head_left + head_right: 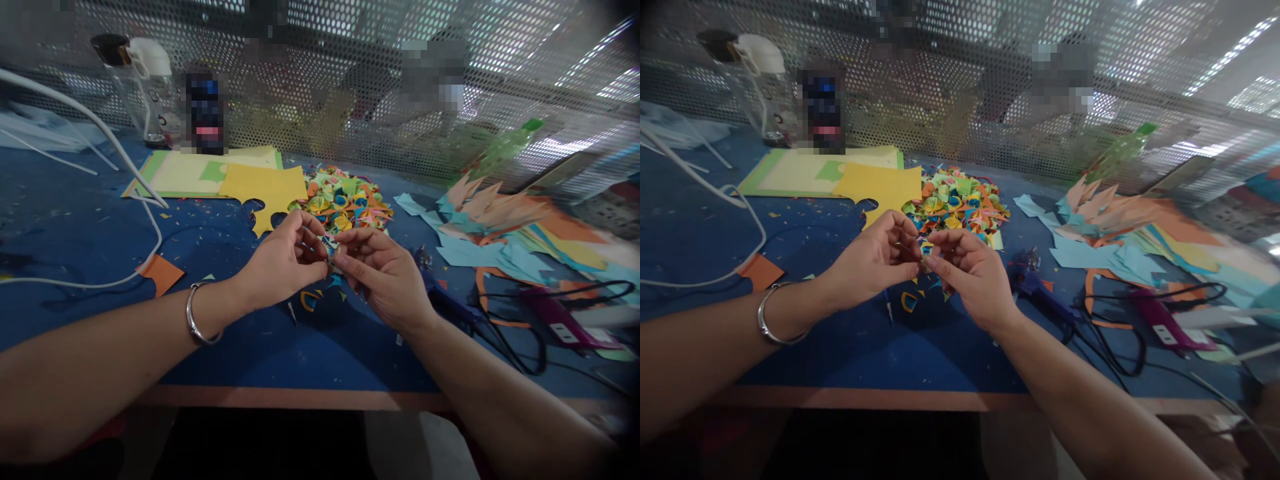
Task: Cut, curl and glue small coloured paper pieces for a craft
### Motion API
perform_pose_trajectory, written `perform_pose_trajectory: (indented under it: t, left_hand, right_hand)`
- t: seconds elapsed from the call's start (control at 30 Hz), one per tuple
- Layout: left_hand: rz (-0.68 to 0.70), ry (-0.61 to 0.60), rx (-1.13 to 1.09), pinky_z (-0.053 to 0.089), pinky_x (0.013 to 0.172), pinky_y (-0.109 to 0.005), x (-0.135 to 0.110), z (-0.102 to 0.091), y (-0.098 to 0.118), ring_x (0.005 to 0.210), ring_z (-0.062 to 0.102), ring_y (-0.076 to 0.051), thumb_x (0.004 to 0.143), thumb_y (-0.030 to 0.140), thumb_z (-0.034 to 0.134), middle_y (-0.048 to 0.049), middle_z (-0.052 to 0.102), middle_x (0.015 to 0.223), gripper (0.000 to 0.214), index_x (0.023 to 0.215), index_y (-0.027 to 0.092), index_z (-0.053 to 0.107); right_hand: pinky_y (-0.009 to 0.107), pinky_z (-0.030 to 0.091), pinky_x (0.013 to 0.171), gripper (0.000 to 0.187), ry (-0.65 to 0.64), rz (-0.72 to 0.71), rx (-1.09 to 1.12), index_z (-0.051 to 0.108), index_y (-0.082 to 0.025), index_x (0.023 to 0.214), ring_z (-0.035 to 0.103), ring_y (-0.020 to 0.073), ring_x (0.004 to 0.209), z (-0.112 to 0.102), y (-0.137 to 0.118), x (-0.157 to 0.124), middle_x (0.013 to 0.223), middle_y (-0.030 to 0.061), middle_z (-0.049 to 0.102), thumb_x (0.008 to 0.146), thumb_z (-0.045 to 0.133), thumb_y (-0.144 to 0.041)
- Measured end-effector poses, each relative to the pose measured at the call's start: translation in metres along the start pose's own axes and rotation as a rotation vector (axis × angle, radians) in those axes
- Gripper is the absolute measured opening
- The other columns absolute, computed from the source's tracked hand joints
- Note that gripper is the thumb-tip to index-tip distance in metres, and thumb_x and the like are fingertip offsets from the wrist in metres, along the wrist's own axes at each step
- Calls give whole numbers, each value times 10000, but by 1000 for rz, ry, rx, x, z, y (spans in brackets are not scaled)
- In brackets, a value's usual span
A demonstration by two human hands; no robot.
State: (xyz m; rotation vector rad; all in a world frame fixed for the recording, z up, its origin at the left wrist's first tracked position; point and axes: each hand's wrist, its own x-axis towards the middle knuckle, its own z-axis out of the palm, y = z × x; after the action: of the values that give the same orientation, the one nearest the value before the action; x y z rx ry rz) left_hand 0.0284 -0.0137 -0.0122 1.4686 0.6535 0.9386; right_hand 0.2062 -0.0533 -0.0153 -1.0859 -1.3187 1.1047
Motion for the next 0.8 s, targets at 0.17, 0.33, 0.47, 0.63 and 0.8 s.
perform_pose_trajectory:
  t: [0.17,0.33,0.47,0.63,0.8]
  left_hand:
    - [-82,84,-82,536,728,-297,0,4,1,727,609,-103,696,69,704,13,599,824,373,944,195,455]
    - [-207,155,-181,541,719,-294,-2,8,0,715,622,-101,688,24,696,25,625,799,386,944,184,455]
    - [-228,181,-260,548,697,-293,-3,9,0,668,632,-95,710,36,708,37,625,766,356,936,173,469]
    - [-182,172,-251,533,717,-272,-3,9,2,702,630,-90,704,45,726,34,637,768,364,952,172,491]
    - [-164,156,-183,531,765,-281,-5,9,3,777,637,-102,672,57,758,17,649,827,438,983,180,475]
  right_hand:
    - [182,388,377,284,4,-14,-26,662,-206,1027,478,51,482,-1,1,0,763,-23,614,800,788,-322]
    - [187,388,372,276,13,-29,-47,661,-200,1009,480,55,480,-1,1,1,764,-17,617,801,786,-331]
    - [199,441,416,265,0,-82,-110,679,-198,1017,532,75,547,-3,3,1,846,13,646,817,774,-343]
    - [208,457,429,265,-7,-101,-157,683,-211,1022,546,86,563,-4,4,0,861,14,659,811,782,-337]
    - [224,437,413,248,-8,-112,-172,672,-226,1020,537,95,535,-4,2,0,792,2,652,827,767,-348]
